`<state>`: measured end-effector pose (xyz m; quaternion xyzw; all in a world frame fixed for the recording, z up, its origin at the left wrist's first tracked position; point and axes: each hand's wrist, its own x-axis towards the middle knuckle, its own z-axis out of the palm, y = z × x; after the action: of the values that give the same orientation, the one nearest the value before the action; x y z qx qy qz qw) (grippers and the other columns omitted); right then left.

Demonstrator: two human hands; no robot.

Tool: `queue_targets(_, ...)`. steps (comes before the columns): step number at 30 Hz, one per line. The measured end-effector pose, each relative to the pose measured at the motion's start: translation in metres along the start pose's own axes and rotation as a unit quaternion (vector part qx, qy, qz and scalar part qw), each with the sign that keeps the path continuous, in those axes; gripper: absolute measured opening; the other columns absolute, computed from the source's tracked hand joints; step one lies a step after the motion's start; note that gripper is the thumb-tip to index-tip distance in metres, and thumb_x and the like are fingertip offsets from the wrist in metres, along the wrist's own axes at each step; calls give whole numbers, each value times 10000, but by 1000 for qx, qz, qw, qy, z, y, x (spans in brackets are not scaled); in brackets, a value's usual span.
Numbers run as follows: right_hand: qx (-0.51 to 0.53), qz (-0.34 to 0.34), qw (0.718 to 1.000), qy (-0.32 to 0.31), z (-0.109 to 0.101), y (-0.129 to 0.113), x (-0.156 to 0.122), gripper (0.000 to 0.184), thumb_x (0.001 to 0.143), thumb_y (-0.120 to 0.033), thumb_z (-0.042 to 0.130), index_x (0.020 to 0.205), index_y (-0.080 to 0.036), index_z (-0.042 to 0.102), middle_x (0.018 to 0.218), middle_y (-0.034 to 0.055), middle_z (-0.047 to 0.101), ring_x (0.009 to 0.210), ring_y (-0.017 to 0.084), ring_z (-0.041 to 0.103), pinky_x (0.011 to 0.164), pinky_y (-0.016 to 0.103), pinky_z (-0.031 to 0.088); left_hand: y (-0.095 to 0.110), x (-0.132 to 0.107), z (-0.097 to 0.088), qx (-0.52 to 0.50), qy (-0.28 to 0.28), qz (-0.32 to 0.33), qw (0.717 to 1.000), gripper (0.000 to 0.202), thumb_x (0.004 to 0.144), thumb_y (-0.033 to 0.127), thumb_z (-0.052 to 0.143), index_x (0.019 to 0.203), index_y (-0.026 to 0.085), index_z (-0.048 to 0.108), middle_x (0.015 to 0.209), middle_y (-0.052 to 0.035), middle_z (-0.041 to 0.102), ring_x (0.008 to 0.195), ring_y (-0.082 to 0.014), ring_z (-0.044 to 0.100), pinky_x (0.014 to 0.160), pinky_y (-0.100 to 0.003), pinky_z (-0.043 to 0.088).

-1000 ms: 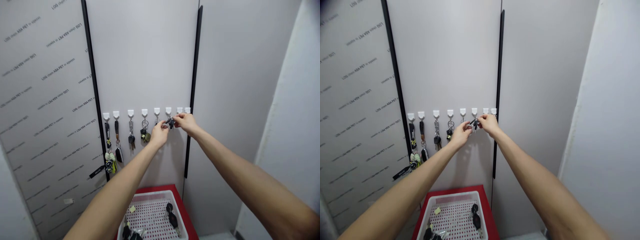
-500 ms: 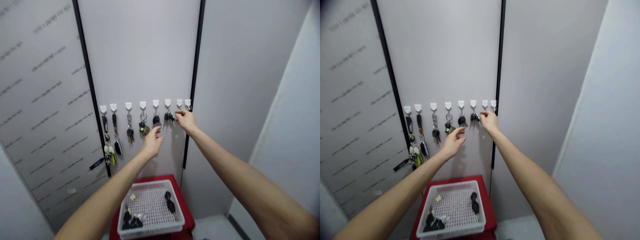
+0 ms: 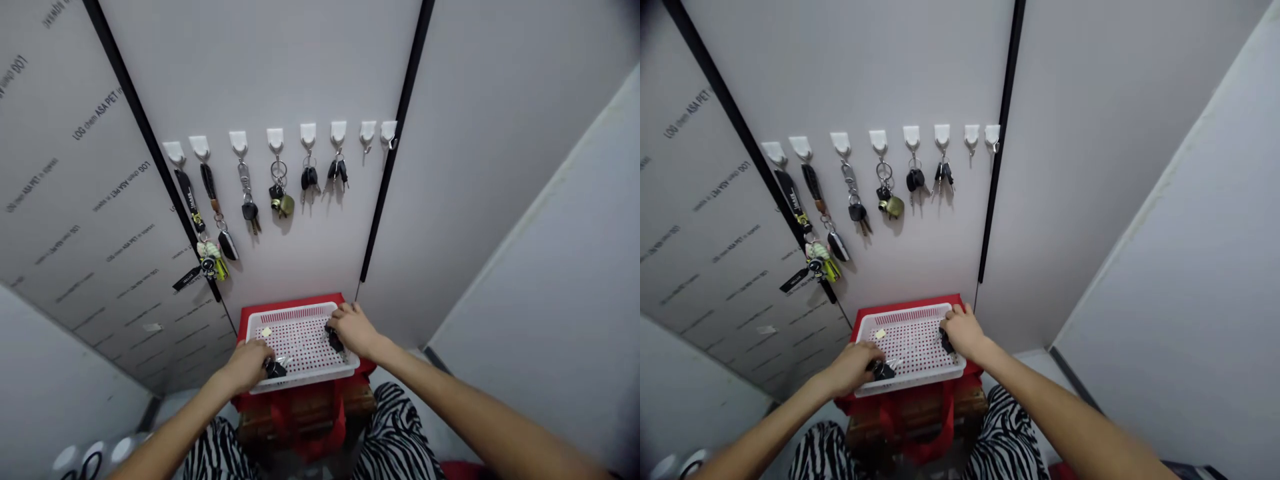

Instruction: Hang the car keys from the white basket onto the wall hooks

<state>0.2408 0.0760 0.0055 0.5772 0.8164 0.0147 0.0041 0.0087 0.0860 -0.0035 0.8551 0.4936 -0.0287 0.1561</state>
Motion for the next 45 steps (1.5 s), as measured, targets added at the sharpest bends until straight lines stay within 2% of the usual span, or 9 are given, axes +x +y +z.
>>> queue_targets(4, -30, 10, 1000, 4, 6, -5, 8, 219, 694, -141, 376, 742, -145, 590, 788, 116, 549, 897, 243, 354, 769, 415, 177, 5, 9, 5, 21, 34, -3, 999, 266, 542, 134, 416, 739, 235, 564, 805, -21, 565, 814, -170, 462, 724, -292, 275)
queue_targets(10, -7, 45, 998, 39, 15, -4, 10, 218, 687, -155, 388, 716, -144, 603, 778, 108, 549, 886, 233, 355, 796, 420, 149, 11, 11, 7, -52, 77, -37, 995, 208, 650, 262, 351, 640, 229, 556, 756, 8, 575, 771, -136, 475, 679, -237, 282)
queue_targets(15, 46, 57, 995, 60, 18, 2, 6, 194, 675, -196, 404, 722, -176, 591, 793, 70, 544, 892, 216, 348, 780, 386, 183, 7, 17, 10, -124, 116, -51, 984, 225, 656, 294, 348, 572, 181, 524, 617, 16, 541, 638, -109, 466, 571, -186, 290)
queue_targets(21, 47, 61, 995, 62, 14, 2, 2, 172, 661, -176, 414, 702, -171, 582, 790, 59, 547, 883, 211, 351, 754, 350, 200, 7, 31, -22, -311, 120, -25, 942, 245, 617, 327, 372, 527, 124, 473, 467, 38, 410, 498, -81, 369, 489, -180, 275)
queue_targets(25, 50, 54, 994, 76, 15, 2, 2, 193, 689, -185, 381, 686, -169, 574, 786, 54, 542, 886, 204, 345, 733, 326, 208, 8, 33, -42, -397, 116, -8, 911, 289, 596, 378, 394, 587, 112, 508, 503, 29, 448, 512, -83, 383, 517, -190, 298)
queue_targets(32, 58, 59, 995, 60, 17, 0, 5, 193, 685, -195, 389, 680, -162, 579, 787, 52, 541, 884, 205, 342, 723, 308, 213, 5, 35, -45, -428, 120, -4, 896, 265, 578, 365, 432, 571, 113, 513, 531, 18, 486, 530, -83, 405, 541, -193, 320)
queue_targets(38, 99, 81, 989, 75, 5, -5, 1, 191, 672, -186, 398, 681, -166, 588, 805, 50, 549, 881, 200, 362, 769, 320, 212, 17, 34, -52, -408, 116, 19, 905, 271, 592, 352, 424, 584, 103, 531, 520, 21, 491, 527, -82, 401, 530, -187, 314)
queue_targets(41, 229, 54, 963, 131, -14, -17, -1, 222, 689, -241, 389, 827, -193, 556, 861, 33, 540, 871, 171, 391, 782, 290, 243, 33, 37, -58, -394, 108, 46, 912, 276, 600, 351, 419, 582, 103, 538, 528, 22, 497, 537, -82, 405, 530, -182, 313)
queue_targets(45, 458, -27, 869, 187, -34, -35, 2, 307, 733, -334, 295, 888, -175, 508, 828, 36, 542, 772, 142, 457, 682, 250, 338, 61, 44, -67, -394, 107, 105, 907, 260, 615, 325, 407, 605, 106, 545, 527, 22, 488, 519, -75, 397, 512, -178, 313)
